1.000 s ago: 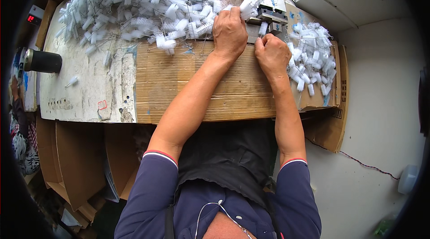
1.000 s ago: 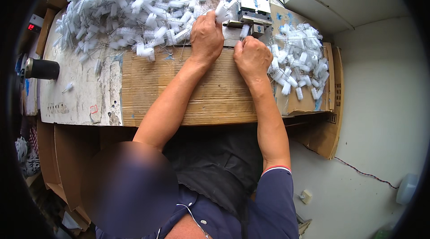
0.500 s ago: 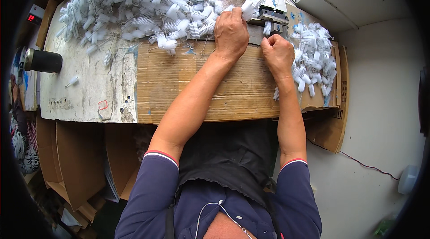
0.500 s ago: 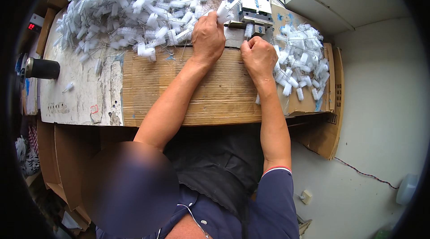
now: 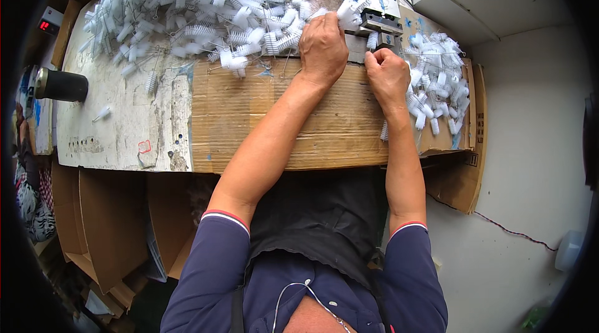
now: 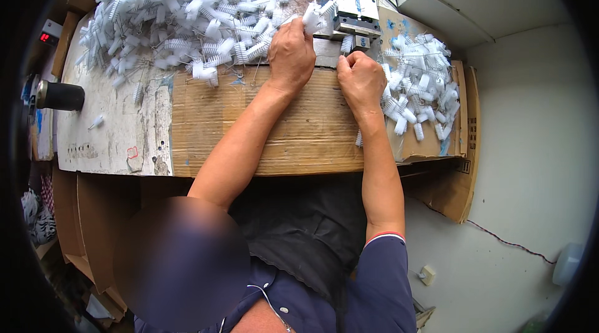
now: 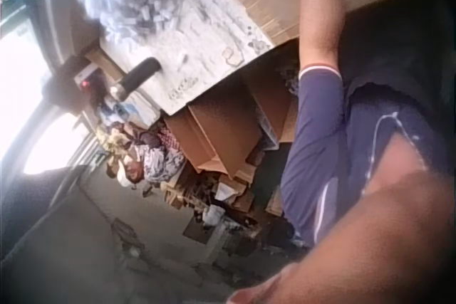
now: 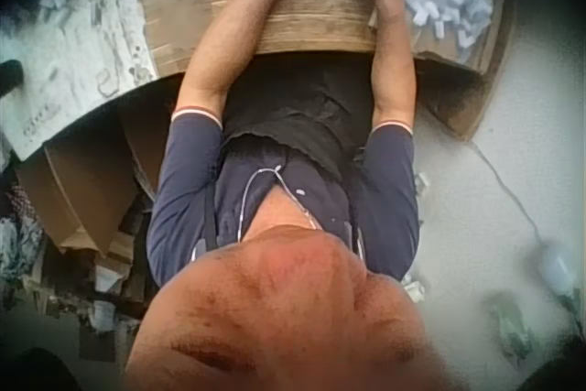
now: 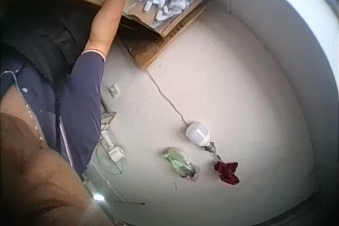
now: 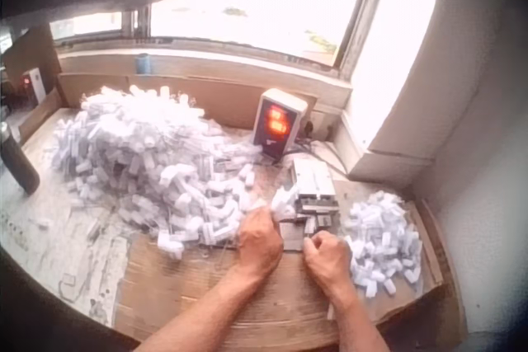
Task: Manually assemble and test white plastic components using a workbench-mounted fixture in a manufacturing environment.
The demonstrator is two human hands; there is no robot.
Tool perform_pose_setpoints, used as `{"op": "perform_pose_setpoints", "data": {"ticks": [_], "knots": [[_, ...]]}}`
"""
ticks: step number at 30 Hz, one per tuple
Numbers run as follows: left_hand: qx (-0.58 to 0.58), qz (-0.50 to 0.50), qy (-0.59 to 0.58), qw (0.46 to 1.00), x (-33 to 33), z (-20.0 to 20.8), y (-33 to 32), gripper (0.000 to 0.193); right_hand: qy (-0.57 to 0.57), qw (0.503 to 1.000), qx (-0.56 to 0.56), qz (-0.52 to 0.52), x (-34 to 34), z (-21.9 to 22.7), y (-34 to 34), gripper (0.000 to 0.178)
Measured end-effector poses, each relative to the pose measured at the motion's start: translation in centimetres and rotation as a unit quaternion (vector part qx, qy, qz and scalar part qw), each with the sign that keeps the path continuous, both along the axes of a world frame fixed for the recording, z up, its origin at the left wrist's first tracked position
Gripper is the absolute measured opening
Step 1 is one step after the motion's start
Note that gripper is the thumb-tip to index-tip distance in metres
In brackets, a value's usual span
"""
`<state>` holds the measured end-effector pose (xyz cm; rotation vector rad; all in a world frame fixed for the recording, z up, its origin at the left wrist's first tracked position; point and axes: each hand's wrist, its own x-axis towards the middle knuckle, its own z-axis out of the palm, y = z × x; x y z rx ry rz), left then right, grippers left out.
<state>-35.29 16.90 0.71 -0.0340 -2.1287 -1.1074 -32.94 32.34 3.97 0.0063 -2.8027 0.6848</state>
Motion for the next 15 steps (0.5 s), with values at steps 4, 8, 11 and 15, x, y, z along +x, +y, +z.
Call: {"op": "perform_pose_setpoints", "data": {"ticks": [4,8,11,15], "knots": [[-0.043,-0.016,0.016,0.999,0.1,-0.1,0.0,0.01,-0.003,1.0,-0.015,-0.002,-0.2,0.5,0.4,0.027],[-0.078,-0.042,0.008,0.996,0.1,-0.3,0.0,0.012,0.118,0.99,-0.08,-0.008,2.1,2.3,0.5,0.019],[-0.098,-0.049,-0.013,0.994,-0.1,-0.4,0.1,0.013,0.096,0.995,-0.036,0.017,4.1,2.9,2.2,0.014],[-0.103,-0.043,-0.014,0.994,-0.3,-0.7,0.2,0.014,0.088,0.992,0.08,0.03,7.3,2.6,4.5,0.009]]}}
